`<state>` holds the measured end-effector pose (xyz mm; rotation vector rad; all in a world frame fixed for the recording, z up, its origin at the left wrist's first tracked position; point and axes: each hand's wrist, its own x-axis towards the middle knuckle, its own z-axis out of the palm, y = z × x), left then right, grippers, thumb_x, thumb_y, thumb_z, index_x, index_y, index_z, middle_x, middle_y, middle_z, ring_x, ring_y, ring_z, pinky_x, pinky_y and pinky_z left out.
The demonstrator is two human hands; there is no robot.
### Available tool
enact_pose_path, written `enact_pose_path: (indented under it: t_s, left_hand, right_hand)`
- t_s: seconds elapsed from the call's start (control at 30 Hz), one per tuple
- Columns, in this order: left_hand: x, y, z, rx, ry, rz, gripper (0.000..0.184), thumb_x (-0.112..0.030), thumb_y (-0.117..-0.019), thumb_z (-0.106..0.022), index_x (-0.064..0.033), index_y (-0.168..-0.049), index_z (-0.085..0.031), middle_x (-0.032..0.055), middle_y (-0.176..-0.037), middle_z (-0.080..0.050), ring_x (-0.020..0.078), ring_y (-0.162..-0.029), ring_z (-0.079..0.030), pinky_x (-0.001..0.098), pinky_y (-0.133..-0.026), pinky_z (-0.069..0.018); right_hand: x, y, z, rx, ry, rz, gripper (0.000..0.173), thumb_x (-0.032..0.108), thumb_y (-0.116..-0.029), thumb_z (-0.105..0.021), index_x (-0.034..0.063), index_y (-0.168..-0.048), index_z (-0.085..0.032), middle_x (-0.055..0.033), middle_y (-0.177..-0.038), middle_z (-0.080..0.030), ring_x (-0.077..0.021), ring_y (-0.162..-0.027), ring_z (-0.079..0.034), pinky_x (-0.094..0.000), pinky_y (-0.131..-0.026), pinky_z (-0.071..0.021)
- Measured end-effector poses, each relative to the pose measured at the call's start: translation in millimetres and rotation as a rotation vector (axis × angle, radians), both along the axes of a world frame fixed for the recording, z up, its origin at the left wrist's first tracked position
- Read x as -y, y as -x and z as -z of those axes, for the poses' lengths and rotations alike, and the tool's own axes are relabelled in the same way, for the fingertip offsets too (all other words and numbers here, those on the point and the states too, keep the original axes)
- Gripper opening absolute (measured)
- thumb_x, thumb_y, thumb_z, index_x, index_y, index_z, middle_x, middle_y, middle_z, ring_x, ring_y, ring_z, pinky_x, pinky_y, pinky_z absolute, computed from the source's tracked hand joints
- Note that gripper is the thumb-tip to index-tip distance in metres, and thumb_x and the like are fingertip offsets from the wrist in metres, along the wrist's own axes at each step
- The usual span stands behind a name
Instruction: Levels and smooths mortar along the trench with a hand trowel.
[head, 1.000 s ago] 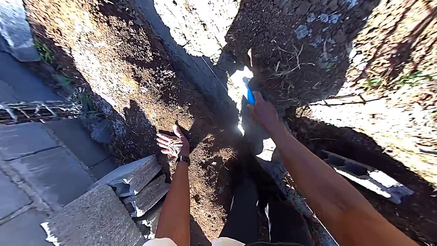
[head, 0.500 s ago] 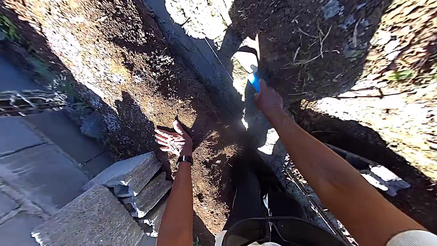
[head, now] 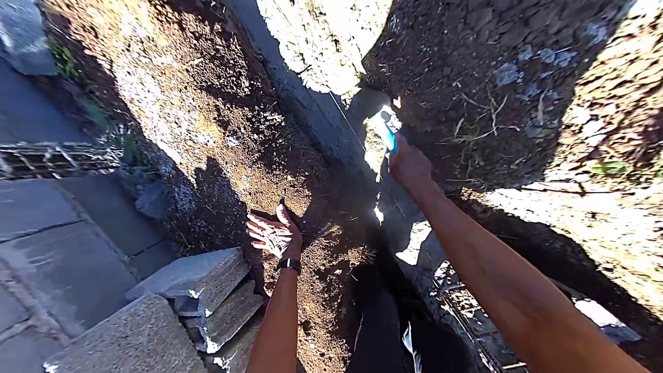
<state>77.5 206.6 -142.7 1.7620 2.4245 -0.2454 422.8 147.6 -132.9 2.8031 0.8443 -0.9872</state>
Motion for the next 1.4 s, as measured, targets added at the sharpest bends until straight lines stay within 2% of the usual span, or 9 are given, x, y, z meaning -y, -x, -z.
enact_pose_path:
  t_s: [0.17,0.3,0.37,0.67,0.77,0.87,0.93,1.13,1.4]
  left_hand:
    - [3,-2,-4,-0.005,0.017,0.003,0.097,-0.075,-0.0976,-0.021,-0.0046,-0.164,-0.016,0.0231,-0.166,-0.026,0.0403,-0.154,-0.025,0.0682,-0.118,-0.0213]
    - [9,11,10,0.049,0.036,0.012,0.102,-0.082,-0.0946,-0.014,-0.0079,-0.165,-0.003,0.0221,-0.169,-0.013,0.0388,-0.156,-0.015,0.0666,-0.121,-0.0132]
    - [12,13,15,0.017,0.008,0.001,0.103,-0.083,-0.0933,-0.016,-0.0095,-0.165,-0.009,0.0196,-0.169,-0.019,0.0368,-0.156,-0.020,0.0645,-0.121,-0.0168]
    - [3,7,13,0.036,0.032,0.017,0.099,-0.081,-0.0952,-0.014,-0.0113,-0.166,-0.009,0.0187,-0.170,-0.016,0.0365,-0.156,-0.017,0.0668,-0.120,-0.0159]
    - [5,5,11,0.036,0.033,0.014,0.099,-0.081,-0.0953,-0.015,-0.0125,-0.166,-0.008,0.0179,-0.170,-0.015,0.0364,-0.157,-0.017,0.0666,-0.120,-0.0160]
    - [16,15,2,0.038,0.041,0.044,0.101,-0.083,-0.0940,-0.013,-0.0128,-0.165,-0.004,0.0208,-0.169,-0.015,0.0396,-0.155,-0.018,0.0705,-0.118,-0.0178]
    - [12,8,5,0.043,-0.037,0.044,0.100,-0.081,-0.0952,-0.019,-0.0103,-0.165,-0.012,0.0219,-0.167,-0.024,0.0410,-0.154,-0.024,0.0708,-0.117,-0.0210]
    - [14,1,-5,0.029,-0.086,0.009,0.104,-0.084,-0.0919,-0.021,-0.0087,-0.164,-0.019,0.0225,-0.164,-0.031,0.0430,-0.151,-0.029,0.0718,-0.115,-0.0250]
    - [5,-1,-10,0.051,-0.086,-0.022,0.106,-0.086,-0.0905,-0.023,-0.0101,-0.164,-0.018,0.0216,-0.165,-0.029,0.0423,-0.152,-0.028,0.0711,-0.115,-0.0248]
  right_hand:
    - [-14,9,2,0.017,0.003,0.030,0.057,0.024,-0.1050,-0.049,0.0190,-0.160,-0.033,-0.0339,-0.126,-0.061,-0.0541,-0.103,-0.066,-0.0695,-0.079,-0.0541]
    - [-10,9,2,-0.005,0.021,0.022,0.057,0.026,-0.1040,-0.050,0.0163,-0.158,-0.034,-0.0323,-0.126,-0.062,-0.0535,-0.110,-0.065,-0.0703,-0.084,-0.0526]
    - [-2,9,0,-0.035,0.052,0.009,0.059,0.025,-0.1030,-0.050,0.0174,-0.159,-0.033,-0.0303,-0.127,-0.063,-0.0516,-0.113,-0.064,-0.0696,-0.087,-0.0520]
    - [25,-11,-3,-0.087,0.000,-0.012,0.046,0.032,-0.1012,-0.054,0.0076,-0.141,-0.055,-0.0210,-0.128,-0.067,-0.0406,-0.120,-0.065,-0.0646,-0.098,-0.0504]
    - [30,-14,-3,-0.096,-0.017,-0.005,0.051,0.029,-0.1006,-0.055,0.0138,-0.149,-0.048,-0.0209,-0.126,-0.067,-0.0412,-0.117,-0.066,-0.0650,-0.096,-0.0517]
    - [47,5,-13,-0.117,-0.032,0.003,0.059,0.026,-0.1007,-0.058,0.0196,-0.156,-0.039,-0.0243,-0.119,-0.068,-0.0467,-0.106,-0.068,-0.0686,-0.084,-0.0545]
    - [33,4,-21,-0.093,-0.047,0.012,0.057,0.029,-0.1020,-0.058,0.0205,-0.155,-0.039,-0.0263,-0.116,-0.068,-0.0492,-0.101,-0.069,-0.0705,-0.079,-0.0550]
    - [21,15,-31,-0.114,0.003,-0.010,0.056,0.027,-0.1051,-0.045,0.0176,-0.160,-0.034,-0.0257,-0.129,-0.065,-0.0461,-0.113,-0.066,-0.0661,-0.091,-0.0544]
    - [-19,16,-57,-0.064,0.008,0.027,0.068,0.019,-0.1015,-0.049,0.0183,-0.164,-0.024,-0.0297,-0.138,-0.056,-0.0481,-0.110,-0.067,-0.0644,-0.087,-0.0562]
